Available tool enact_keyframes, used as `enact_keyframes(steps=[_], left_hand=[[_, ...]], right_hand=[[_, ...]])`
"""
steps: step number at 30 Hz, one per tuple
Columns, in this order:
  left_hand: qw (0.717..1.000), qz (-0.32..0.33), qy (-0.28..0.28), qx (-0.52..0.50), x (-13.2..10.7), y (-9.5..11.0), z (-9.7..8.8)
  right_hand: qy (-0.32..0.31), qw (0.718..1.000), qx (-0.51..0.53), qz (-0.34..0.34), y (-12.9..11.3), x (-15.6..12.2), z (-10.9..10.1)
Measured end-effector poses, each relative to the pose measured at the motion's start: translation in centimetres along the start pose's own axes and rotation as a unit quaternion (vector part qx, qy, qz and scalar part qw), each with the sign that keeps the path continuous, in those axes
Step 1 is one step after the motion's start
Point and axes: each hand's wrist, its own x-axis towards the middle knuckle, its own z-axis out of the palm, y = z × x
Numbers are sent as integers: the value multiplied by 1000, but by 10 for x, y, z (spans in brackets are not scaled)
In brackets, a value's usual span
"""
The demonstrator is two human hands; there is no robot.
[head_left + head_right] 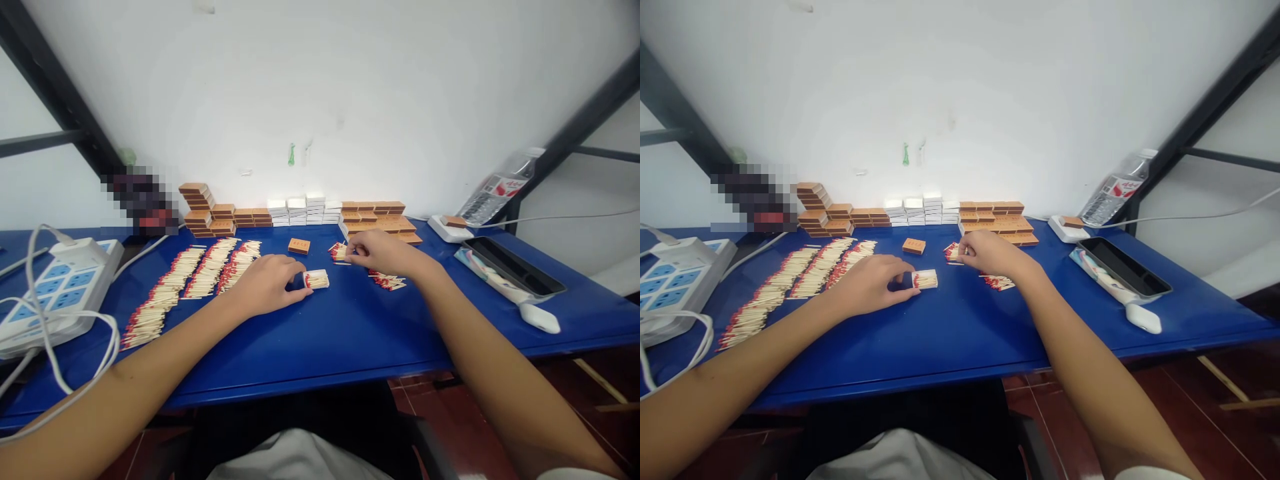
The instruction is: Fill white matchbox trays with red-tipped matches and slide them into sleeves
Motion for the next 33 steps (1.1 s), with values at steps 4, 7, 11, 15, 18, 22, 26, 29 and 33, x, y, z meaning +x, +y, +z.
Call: enact_keyframes(steps=[4,7,11,15,18,22,26,29,33], left_hand=[[1000,-3,-3,7,0,1,-1],[1000,-7,-12,12,0,1,-2],[1000,-5,-17,13,0,2,-3],[1000,-5,-16,10,0,2,-3],[1000,-8,-14,9,0,2,-2],[1000,-8,-16,8,0,2,-3],[1000,-9,-18,10,0,2,-3],[1000,-9,-17,8,0,2,-2],[1000,-7,-16,7,1,2,-2]], right_hand=[[-50,999,-8,18,7,4,4],[-62,998,-2,13,7,6,8],[-45,999,-7,10,10,7,10],[-28,1000,-6,6,10,7,9],[-23,1000,-6,-2,8,7,8],[-13,1000,-16,-6,9,8,8],[-24,1000,-12,-5,9,9,9],[-35,999,7,-5,7,9,10],[-46,999,9,-5,5,8,10]])
